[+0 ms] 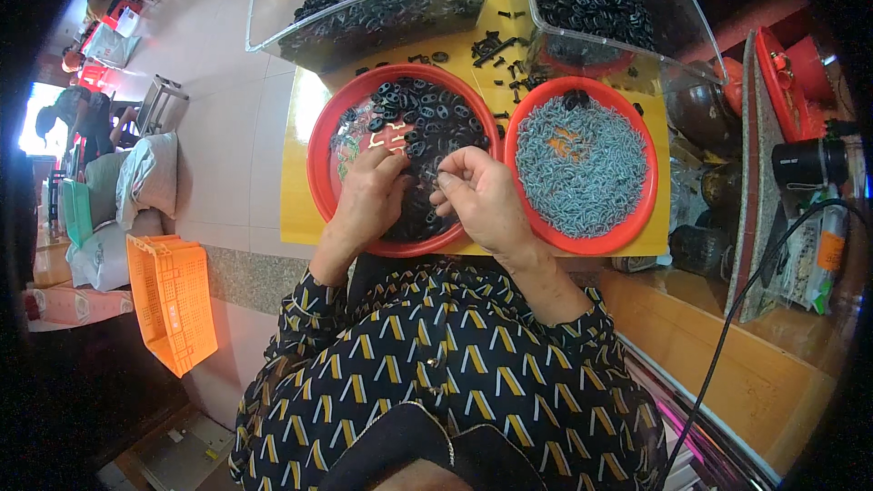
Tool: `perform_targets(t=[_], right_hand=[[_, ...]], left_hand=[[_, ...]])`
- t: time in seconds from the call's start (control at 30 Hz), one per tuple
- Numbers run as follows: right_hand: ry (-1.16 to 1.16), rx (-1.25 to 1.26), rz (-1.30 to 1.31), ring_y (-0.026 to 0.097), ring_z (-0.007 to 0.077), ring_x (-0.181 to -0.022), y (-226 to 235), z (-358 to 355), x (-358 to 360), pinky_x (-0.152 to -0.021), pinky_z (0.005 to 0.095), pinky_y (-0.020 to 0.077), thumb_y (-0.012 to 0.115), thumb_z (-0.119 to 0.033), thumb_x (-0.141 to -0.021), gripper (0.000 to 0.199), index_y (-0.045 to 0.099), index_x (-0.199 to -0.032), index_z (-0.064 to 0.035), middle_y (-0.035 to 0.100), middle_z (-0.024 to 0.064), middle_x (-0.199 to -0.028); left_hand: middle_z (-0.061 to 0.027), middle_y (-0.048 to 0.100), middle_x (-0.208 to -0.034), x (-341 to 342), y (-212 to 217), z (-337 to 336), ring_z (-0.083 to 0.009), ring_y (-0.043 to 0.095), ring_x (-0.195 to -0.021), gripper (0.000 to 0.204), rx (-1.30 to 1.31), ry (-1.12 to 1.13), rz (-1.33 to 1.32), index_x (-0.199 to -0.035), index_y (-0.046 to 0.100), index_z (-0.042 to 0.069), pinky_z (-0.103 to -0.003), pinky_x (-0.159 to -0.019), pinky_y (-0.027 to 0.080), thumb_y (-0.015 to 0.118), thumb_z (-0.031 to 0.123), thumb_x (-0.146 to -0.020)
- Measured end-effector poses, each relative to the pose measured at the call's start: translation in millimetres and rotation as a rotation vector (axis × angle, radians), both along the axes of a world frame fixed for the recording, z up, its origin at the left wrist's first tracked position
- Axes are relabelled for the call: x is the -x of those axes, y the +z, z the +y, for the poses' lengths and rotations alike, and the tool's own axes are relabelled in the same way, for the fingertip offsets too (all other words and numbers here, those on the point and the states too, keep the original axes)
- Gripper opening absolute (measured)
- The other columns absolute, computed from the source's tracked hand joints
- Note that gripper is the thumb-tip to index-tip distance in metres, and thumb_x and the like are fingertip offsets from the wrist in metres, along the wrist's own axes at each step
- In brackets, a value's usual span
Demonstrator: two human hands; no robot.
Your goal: The person sits at a table and repeatedly picks up small black plastic buckle parts and metal pins from red trays. They insert the pins into the buckle parts by hand to assemble them, then place the finished items back into the tray. The process is repetitive and involves handling small components one at a time.
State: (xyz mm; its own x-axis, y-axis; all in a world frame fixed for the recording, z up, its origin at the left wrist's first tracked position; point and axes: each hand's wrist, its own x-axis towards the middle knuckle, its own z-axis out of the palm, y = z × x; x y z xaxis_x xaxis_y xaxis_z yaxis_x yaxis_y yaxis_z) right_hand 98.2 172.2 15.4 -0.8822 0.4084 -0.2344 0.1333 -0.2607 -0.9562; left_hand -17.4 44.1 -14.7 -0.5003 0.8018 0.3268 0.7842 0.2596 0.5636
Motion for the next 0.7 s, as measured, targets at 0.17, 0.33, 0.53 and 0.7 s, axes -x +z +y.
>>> perform_targets(t=[0.17,0.33,0.53,0.7], right_hand=[[0.018,0.032,0.001,0.056,0.0101,-0.064,-3.8,-2.9,2.5,-0.054,0.0205,0.0474,0.049,-0.004,-0.082,0.008,0.049,-0.088,0.0020,0.054,0.0054,-0.076],[0.051,0.091,0.009,0.056,0.0101,-0.063,-4.5,-8.3,7.3,-0.056,0.0203,0.0477,0.050,-0.006,-0.083,0.008,0.050,-0.088,0.0011,0.055,0.0061,-0.075],[0.040,0.218,0.058,0.056,0.0104,-0.064,-2.3,-17.9,10.9,-0.057,0.0205,0.0480,0.050,-0.006,-0.083,0.010,0.048,-0.090,0.0016,0.055,0.0067,-0.075],[0.056,0.227,0.063,0.056,0.0103,-0.066,-1.2,-21.2,10.6,-0.057,0.0210,0.0482,0.049,-0.004,-0.083,0.009,0.049,-0.089,0.0027,0.054,0.0060,-0.077]], left_hand=[[-0.0152,0.050,-0.072,-0.5,-2.7,-4.9,-0.0327,0.051,-0.074,0.017,-0.083,0.011,-0.040,-0.077,0.049,0.000,-0.040,-0.064,0.040,0.058,-0.004,-0.063],[-0.0137,0.054,-0.069,-13.3,8.2,-14.6,-0.0278,0.057,-0.066,0.014,-0.192,0.082,-0.435,-0.080,0.049,-0.001,-0.033,-0.057,0.043,0.057,-0.006,-0.070],[-0.0064,0.058,-0.074,-28.5,17.7,-18.7,-0.0099,0.057,-0.072,0.010,-0.409,0.075,-0.698,-0.086,0.053,-0.003,-0.022,-0.061,0.044,0.055,-0.006,-0.076],[-0.0045,0.058,-0.082,-30.0,17.8,-25.6,-0.0099,0.056,-0.077,0.014,-0.490,0.095,-0.999,-0.091,0.056,-0.003,-0.021,-0.066,0.044,0.054,-0.006,-0.078]])
